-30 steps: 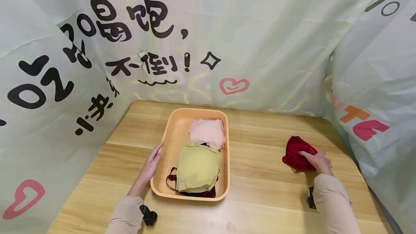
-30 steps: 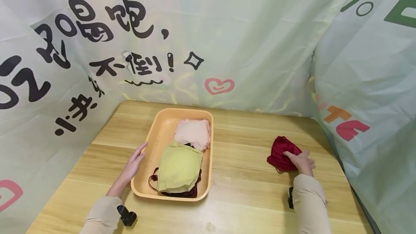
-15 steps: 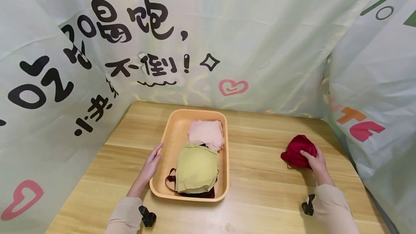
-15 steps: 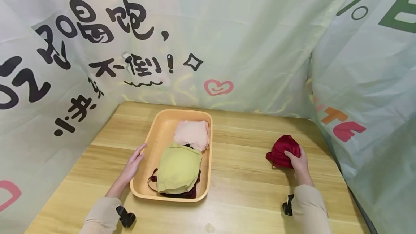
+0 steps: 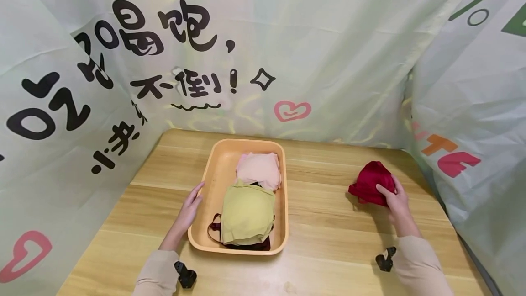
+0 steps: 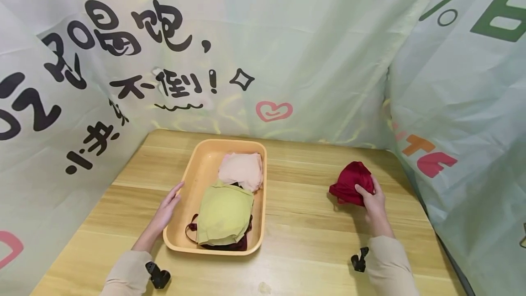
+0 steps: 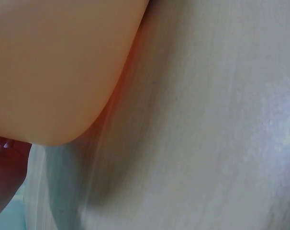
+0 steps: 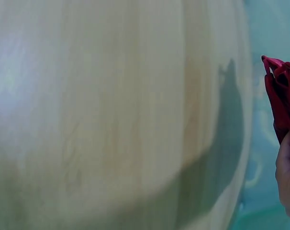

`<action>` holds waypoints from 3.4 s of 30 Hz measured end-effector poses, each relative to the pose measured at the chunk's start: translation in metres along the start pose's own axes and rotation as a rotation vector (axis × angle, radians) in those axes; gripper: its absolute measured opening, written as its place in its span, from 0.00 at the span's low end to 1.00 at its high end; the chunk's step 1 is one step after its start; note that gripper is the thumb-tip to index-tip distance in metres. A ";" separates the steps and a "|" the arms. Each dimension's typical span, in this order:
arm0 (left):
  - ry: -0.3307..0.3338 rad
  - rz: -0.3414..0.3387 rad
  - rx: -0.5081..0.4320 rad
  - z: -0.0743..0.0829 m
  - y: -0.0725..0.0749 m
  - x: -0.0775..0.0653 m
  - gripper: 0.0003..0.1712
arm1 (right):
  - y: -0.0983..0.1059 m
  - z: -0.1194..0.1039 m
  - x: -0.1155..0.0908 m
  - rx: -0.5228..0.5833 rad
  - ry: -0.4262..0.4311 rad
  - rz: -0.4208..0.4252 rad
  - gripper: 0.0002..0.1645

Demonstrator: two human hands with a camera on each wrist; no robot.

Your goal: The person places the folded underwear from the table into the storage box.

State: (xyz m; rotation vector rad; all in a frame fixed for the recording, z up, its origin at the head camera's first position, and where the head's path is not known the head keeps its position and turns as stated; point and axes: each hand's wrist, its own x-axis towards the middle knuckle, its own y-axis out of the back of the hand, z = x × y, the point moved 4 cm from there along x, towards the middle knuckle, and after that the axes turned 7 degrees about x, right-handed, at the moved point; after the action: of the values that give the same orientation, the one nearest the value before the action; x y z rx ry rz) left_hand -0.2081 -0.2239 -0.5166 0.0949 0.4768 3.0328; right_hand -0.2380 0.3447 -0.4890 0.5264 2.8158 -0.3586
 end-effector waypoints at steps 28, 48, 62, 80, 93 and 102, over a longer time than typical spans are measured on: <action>-0.011 0.014 -0.009 -0.003 0.000 0.001 0.25 | -0.102 -0.018 -0.044 0.151 0.038 -0.201 0.46; -0.019 0.015 -0.012 -0.003 0.000 0.000 0.25 | -0.136 -0.008 -0.060 0.113 0.067 -0.291 0.45; -0.019 0.016 -0.011 -0.006 0.001 0.001 0.25 | -0.166 -0.003 -0.067 0.164 0.068 -0.348 0.43; -0.029 0.029 -0.018 -0.003 0.002 -0.001 0.25 | -0.232 0.021 -0.072 0.268 0.037 -0.413 0.41; -0.014 0.034 -0.021 -0.005 0.004 0.000 0.25 | -0.277 0.031 -0.068 0.238 -0.051 -0.477 0.41; -0.003 0.010 -0.036 -0.001 0.002 -0.001 0.26 | -0.301 0.042 -0.059 0.201 -0.133 -0.523 0.42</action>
State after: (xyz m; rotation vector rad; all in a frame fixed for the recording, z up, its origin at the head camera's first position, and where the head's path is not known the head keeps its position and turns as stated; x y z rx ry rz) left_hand -0.2073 -0.2264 -0.5170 0.1007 0.4221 3.0493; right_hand -0.2908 0.0415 -0.4530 -0.2078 2.7630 -0.7485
